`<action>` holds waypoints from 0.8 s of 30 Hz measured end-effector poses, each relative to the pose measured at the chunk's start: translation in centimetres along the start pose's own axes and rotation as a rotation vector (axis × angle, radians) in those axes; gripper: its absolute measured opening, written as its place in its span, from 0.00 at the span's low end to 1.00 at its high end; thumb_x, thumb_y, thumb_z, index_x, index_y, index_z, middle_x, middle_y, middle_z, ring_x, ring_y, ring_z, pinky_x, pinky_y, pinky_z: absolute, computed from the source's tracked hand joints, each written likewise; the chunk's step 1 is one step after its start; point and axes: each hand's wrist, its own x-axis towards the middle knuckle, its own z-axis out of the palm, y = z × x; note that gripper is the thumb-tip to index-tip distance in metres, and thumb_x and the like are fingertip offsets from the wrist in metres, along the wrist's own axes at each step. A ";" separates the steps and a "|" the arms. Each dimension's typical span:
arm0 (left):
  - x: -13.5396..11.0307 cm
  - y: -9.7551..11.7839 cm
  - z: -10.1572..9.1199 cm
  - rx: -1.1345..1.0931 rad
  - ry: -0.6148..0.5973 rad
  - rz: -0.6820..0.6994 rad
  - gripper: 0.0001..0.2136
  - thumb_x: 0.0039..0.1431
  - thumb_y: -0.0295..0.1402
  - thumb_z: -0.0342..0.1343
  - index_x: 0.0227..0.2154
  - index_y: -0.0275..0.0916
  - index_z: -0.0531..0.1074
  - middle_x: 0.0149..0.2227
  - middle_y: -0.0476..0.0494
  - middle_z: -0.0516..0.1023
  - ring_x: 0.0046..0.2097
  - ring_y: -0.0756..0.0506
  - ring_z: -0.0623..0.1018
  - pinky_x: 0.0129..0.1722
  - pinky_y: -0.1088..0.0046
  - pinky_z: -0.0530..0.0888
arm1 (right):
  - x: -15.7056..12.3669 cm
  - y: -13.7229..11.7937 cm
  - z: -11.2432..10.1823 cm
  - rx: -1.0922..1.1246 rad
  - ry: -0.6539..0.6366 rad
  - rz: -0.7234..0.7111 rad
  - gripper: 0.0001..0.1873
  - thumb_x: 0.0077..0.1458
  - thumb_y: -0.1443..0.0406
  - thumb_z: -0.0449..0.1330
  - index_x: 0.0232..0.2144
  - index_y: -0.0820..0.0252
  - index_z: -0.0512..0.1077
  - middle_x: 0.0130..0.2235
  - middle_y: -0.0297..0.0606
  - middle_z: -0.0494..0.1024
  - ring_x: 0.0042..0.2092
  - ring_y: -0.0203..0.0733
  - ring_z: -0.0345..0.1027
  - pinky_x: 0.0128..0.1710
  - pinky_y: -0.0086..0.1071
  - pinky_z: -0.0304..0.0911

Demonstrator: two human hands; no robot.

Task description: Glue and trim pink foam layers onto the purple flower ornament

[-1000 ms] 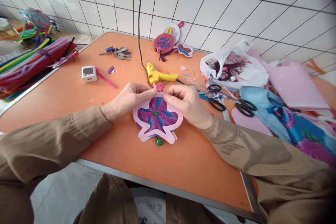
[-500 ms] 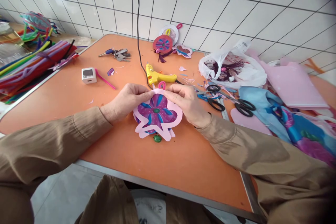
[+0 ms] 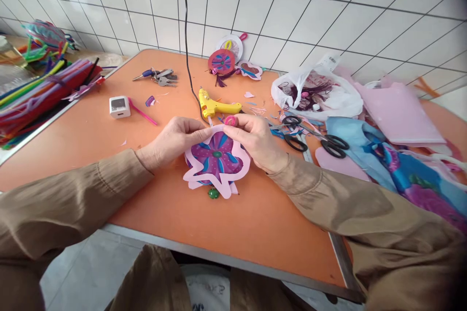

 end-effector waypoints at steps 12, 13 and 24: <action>-0.2 0.3 0.2 0.137 -0.005 0.054 0.19 0.56 0.45 0.57 0.19 0.34 0.68 0.18 0.51 0.66 0.20 0.54 0.64 0.19 0.79 0.60 | 0.1 -0.2 -0.3 -0.111 -0.037 -0.075 0.12 0.50 0.60 0.63 0.21 0.60 0.69 0.22 0.29 0.64 0.25 0.31 0.55 0.25 0.30 0.51; -0.2 0.3 0.2 0.105 0.010 0.042 0.20 0.57 0.48 0.56 0.20 0.34 0.70 0.19 0.50 0.67 0.21 0.53 0.65 0.19 0.78 0.61 | 0.1 -0.2 -0.2 -0.114 -0.026 -0.076 0.12 0.50 0.60 0.63 0.21 0.60 0.68 0.21 0.29 0.63 0.25 0.31 0.54 0.25 0.30 0.51; -0.5 0.4 -0.1 0.101 0.188 0.145 0.22 0.61 0.49 0.53 0.34 0.33 0.80 0.26 0.45 0.77 0.26 0.50 0.72 0.25 0.76 0.67 | 0.2 0.2 -0.1 0.073 0.095 -0.004 0.10 0.46 0.61 0.64 0.21 0.60 0.69 0.22 0.28 0.65 0.25 0.30 0.56 0.27 0.30 0.53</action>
